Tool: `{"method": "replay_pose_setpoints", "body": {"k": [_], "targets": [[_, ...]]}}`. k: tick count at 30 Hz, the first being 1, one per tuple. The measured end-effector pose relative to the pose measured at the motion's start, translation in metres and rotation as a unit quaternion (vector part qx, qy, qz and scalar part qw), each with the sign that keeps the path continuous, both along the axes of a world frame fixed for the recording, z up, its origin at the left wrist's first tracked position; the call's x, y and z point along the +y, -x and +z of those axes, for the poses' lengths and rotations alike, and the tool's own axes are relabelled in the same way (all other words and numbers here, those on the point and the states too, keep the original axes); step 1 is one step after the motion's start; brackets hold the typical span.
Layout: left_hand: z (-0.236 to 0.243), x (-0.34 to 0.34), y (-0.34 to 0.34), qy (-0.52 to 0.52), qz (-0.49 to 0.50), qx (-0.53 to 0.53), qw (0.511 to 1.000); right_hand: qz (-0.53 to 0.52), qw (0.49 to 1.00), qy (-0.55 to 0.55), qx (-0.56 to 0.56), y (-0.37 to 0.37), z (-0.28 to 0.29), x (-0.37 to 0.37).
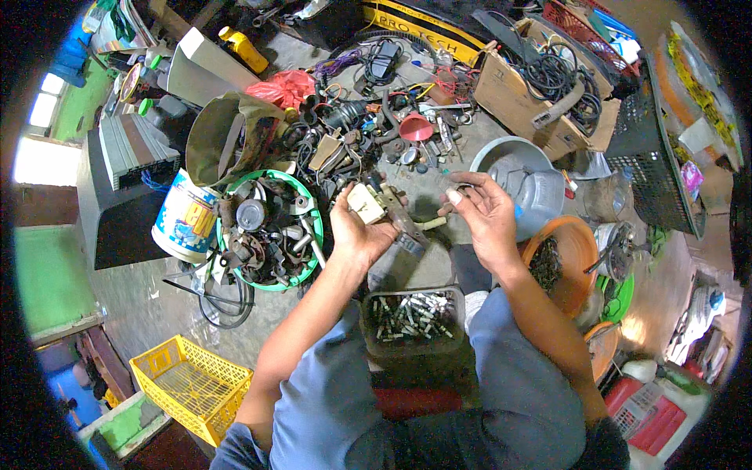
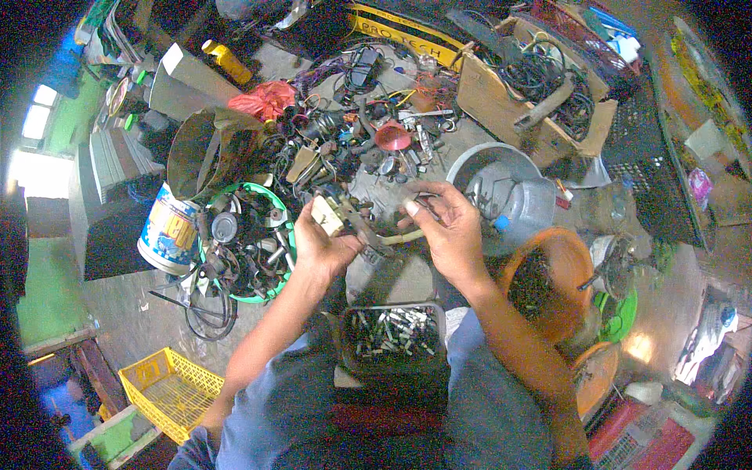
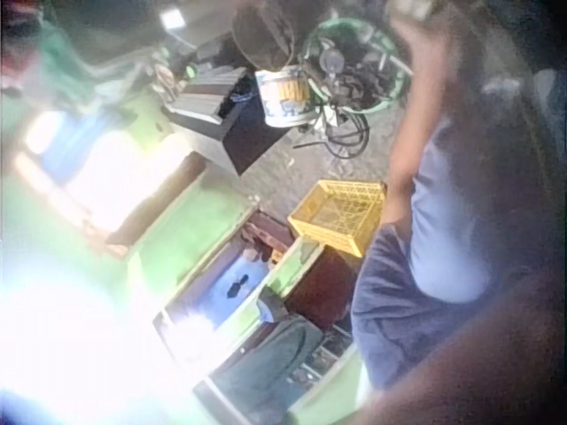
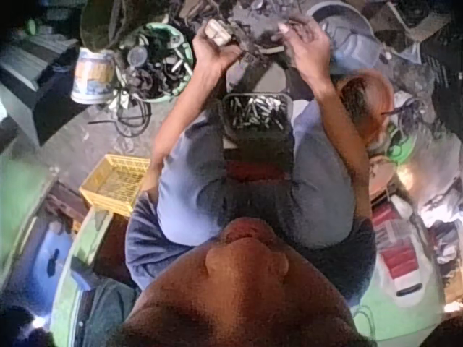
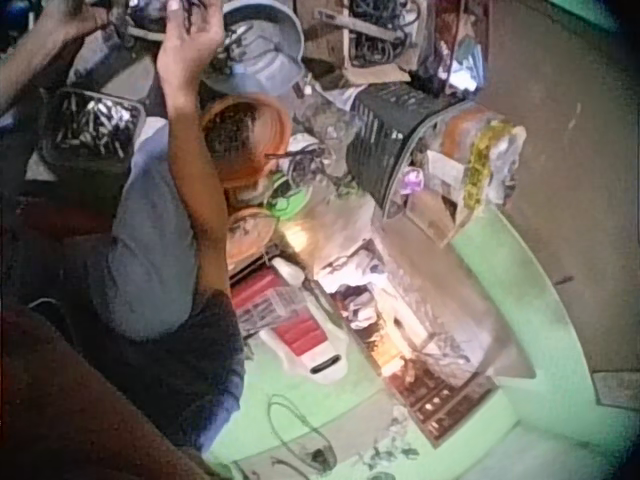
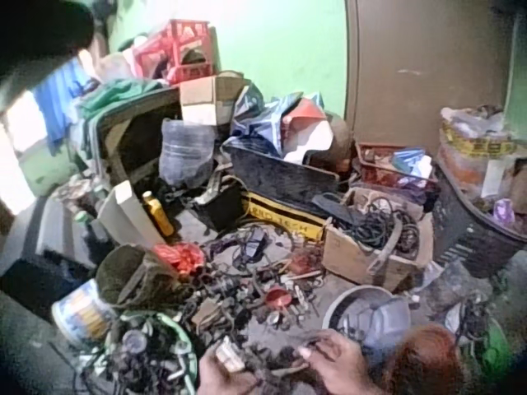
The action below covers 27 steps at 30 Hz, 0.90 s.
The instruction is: The person handles various small mechanical and electronic components, picking them up from a container and a cluttered workspace, turning them over, and placing them into different bowls and a bucket.
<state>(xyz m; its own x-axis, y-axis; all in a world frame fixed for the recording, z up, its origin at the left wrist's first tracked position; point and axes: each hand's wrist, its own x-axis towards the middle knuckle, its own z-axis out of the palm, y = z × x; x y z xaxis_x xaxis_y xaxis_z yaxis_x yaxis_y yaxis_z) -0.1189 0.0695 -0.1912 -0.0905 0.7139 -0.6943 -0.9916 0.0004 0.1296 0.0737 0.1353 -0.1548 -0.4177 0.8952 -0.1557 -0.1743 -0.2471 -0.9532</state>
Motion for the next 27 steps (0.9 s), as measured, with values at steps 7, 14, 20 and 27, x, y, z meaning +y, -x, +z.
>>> {"method": "replay_pose_setpoints", "body": {"k": [7,14,20,27], "targets": [[0.005,-0.002,0.001,-0.026,0.007,-0.001,1.0,-0.035,0.999,-0.035,-0.009,-0.026,0.0,-0.011],[-0.001,0.002,-0.005,-0.095,-0.026,-0.056,0.994,-0.02,0.996,-0.085,-0.007,-0.036,-0.011,-0.013],[0.002,0.009,-0.017,-0.075,-0.059,-0.04,0.995,-0.037,0.995,-0.089,0.003,-0.041,-0.015,-0.011],[-0.008,0.011,-0.029,-0.14,-0.13,-0.06,0.98,-0.132,0.988,-0.059,-0.052,-0.058,-0.007,-0.003]]}}
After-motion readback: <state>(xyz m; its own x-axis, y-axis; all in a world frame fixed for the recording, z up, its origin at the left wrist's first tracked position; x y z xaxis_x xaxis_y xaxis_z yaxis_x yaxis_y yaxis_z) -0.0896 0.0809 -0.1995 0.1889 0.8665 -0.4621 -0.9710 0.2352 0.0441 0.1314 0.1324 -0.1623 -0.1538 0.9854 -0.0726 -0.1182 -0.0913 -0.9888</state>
